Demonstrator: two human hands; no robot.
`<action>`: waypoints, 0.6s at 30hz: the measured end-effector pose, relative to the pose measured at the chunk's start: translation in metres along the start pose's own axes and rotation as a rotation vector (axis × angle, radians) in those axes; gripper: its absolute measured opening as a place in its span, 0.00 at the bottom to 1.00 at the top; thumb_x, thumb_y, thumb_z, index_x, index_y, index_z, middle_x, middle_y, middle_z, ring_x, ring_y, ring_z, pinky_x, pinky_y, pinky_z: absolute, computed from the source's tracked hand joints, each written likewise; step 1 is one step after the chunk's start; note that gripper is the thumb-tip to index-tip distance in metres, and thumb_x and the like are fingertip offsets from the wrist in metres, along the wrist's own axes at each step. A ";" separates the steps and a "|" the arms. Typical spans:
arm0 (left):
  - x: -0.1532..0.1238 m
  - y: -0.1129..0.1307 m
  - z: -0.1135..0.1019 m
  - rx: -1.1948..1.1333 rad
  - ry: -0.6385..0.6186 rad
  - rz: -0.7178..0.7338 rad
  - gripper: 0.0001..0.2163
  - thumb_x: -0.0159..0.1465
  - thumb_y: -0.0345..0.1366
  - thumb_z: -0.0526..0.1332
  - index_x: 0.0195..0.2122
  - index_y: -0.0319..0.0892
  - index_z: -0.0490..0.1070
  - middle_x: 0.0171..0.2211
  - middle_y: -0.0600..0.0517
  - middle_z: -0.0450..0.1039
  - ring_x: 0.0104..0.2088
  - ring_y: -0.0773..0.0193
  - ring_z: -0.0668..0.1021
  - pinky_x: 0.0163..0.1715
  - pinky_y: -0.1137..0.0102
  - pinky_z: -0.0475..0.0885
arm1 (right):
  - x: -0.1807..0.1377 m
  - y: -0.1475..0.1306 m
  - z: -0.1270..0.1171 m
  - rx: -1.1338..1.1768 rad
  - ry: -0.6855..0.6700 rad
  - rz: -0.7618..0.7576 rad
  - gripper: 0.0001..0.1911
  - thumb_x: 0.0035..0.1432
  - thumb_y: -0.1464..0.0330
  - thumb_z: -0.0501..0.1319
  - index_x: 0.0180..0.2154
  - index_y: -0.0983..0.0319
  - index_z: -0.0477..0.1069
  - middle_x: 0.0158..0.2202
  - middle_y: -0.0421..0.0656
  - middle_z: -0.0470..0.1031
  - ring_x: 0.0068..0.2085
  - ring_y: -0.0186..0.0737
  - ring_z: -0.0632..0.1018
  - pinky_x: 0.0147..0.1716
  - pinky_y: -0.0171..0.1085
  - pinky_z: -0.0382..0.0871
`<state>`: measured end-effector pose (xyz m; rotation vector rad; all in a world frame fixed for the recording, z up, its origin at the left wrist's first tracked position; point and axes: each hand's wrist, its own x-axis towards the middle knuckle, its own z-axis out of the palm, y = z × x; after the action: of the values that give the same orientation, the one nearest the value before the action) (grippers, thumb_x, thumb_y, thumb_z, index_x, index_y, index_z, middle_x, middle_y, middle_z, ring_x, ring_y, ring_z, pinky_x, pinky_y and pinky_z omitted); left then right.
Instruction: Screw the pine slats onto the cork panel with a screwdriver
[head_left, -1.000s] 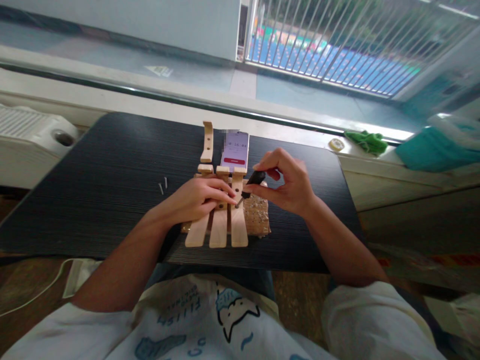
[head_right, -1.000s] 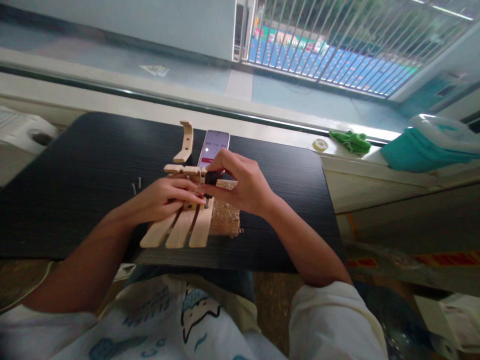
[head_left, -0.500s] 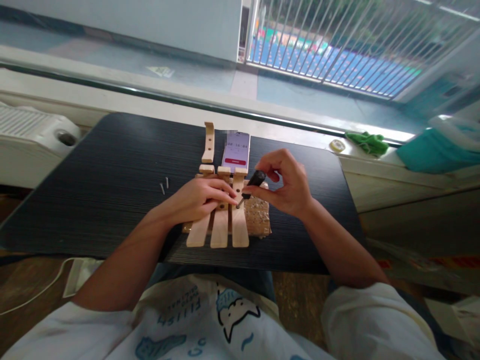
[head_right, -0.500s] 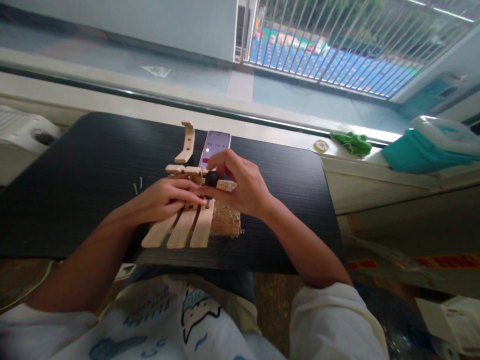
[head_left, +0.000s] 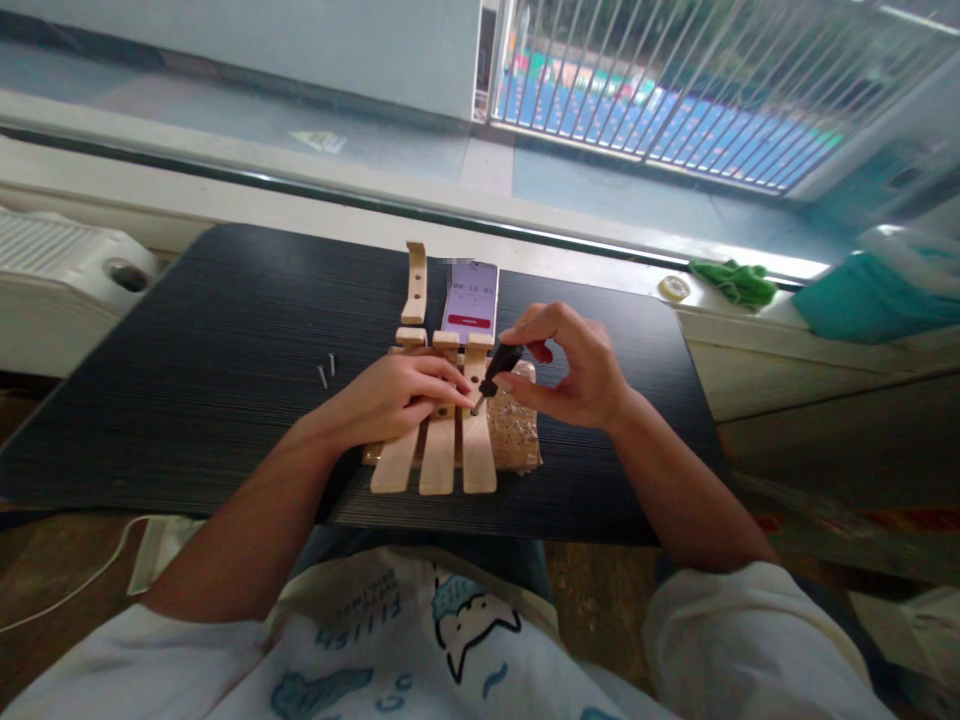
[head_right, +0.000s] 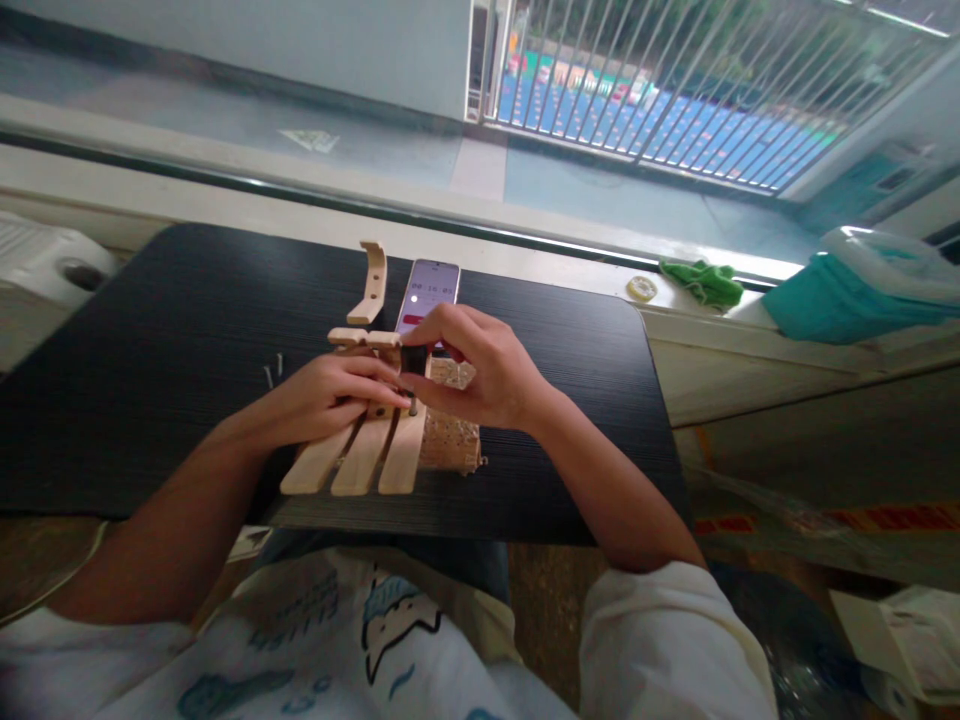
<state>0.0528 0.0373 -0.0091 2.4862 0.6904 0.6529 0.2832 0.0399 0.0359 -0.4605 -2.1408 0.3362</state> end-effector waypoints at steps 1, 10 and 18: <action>0.000 0.000 0.000 0.002 0.000 0.003 0.18 0.61 0.23 0.53 0.41 0.45 0.80 0.43 0.52 0.79 0.43 0.66 0.78 0.49 0.71 0.71 | 0.000 0.000 -0.002 0.006 -0.032 0.001 0.09 0.57 0.69 0.62 0.40 0.61 0.66 0.28 0.36 0.66 0.25 0.27 0.63 0.24 0.31 0.62; 0.001 -0.001 0.000 -0.002 0.003 0.004 0.18 0.61 0.23 0.53 0.41 0.45 0.80 0.42 0.52 0.79 0.42 0.66 0.78 0.49 0.70 0.71 | 0.001 -0.003 -0.008 0.145 -0.163 0.061 0.10 0.59 0.74 0.58 0.43 0.61 0.64 0.44 0.45 0.77 0.28 0.25 0.69 0.27 0.31 0.66; 0.001 0.001 -0.001 -0.006 -0.014 -0.010 0.18 0.62 0.24 0.52 0.42 0.46 0.80 0.42 0.52 0.79 0.42 0.66 0.78 0.50 0.70 0.70 | -0.002 -0.003 -0.007 0.257 -0.185 0.135 0.10 0.60 0.74 0.58 0.44 0.62 0.62 0.38 0.42 0.76 0.26 0.24 0.69 0.24 0.29 0.63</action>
<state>0.0532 0.0375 -0.0072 2.4775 0.6945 0.6318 0.2888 0.0368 0.0397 -0.4399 -2.2090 0.7462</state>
